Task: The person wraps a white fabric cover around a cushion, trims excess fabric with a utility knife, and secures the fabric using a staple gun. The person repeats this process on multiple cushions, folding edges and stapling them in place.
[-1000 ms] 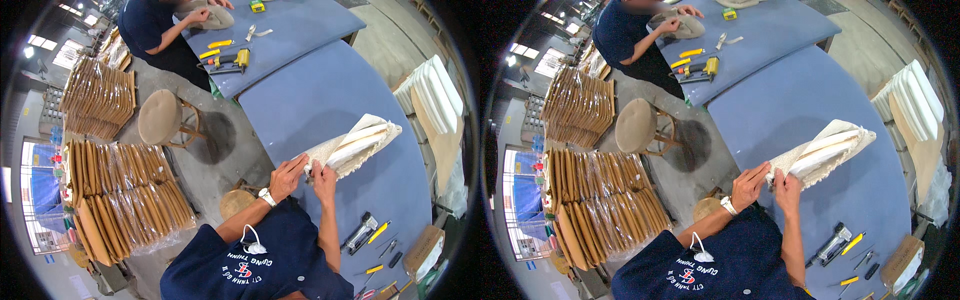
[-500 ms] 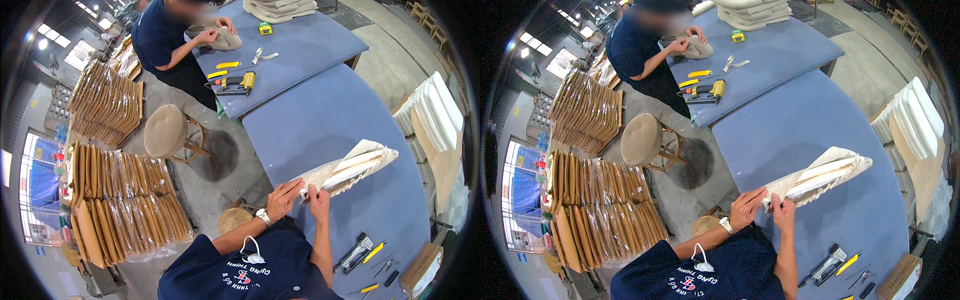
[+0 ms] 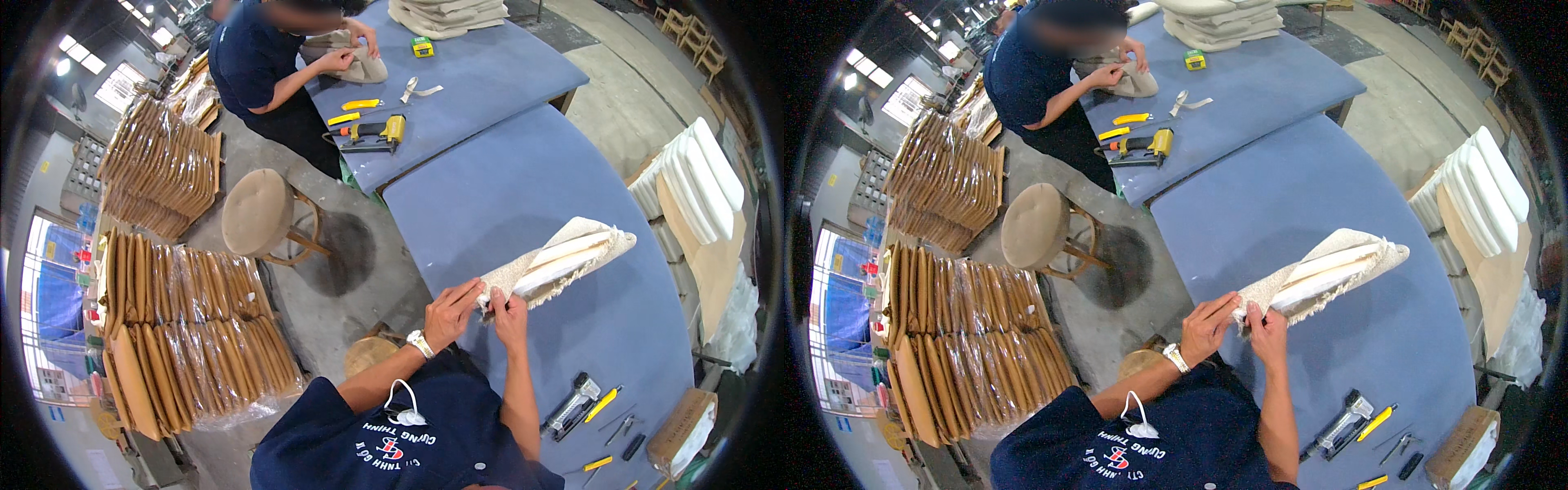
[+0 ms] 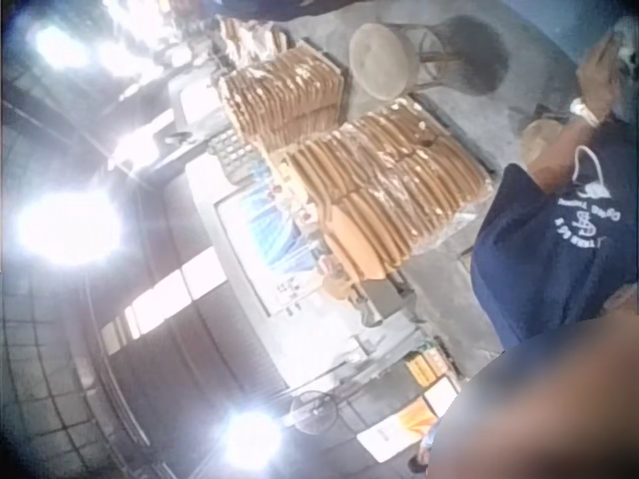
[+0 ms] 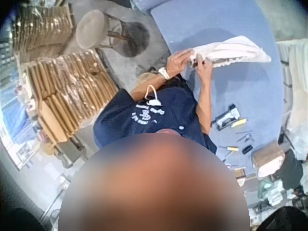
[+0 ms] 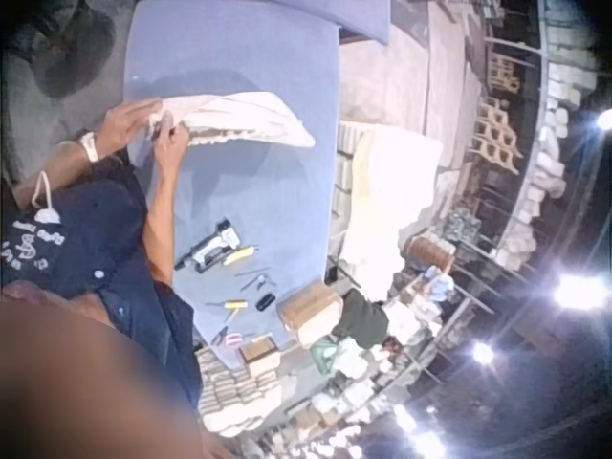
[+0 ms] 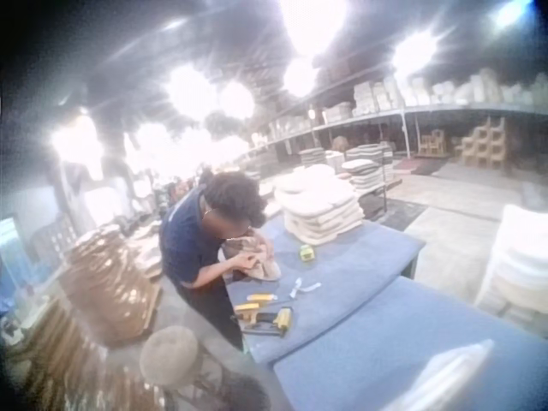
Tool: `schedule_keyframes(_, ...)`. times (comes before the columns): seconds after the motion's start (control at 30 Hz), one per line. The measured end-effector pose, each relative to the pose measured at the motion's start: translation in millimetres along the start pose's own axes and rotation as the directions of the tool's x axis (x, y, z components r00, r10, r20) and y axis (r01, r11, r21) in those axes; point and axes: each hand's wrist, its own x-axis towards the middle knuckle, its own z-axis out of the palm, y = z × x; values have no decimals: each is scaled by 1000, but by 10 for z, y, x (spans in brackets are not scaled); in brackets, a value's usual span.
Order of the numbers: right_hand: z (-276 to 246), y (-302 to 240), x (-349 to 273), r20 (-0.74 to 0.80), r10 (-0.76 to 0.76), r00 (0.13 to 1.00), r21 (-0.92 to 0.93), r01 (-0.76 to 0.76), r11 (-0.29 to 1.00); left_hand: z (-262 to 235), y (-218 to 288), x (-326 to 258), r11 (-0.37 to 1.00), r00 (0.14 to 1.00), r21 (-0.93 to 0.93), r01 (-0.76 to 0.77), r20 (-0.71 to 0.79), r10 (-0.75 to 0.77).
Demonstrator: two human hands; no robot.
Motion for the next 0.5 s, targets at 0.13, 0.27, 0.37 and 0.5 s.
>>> schedule_keyframes(0.13,17,51,44,-7,-31,999,-39,31,999,15,-49,16,1000,999,3,-21,-32,21)
schedule_keyframes(0.27,23,111,58,-6,-44,999,-24,44,999,11,-64,2,999,1000,-30,17,-6,-18)
schedule_keyframes(0.37,48,86,62,-17,-40,999,-14,40,999,10,-47,15,996,999,-77,40,-9,-41)
schedule_keyframes(0.5,54,172,91,-38,-94,995,-21,94,995,-48,3,58,983,998,-172,58,14,-57)
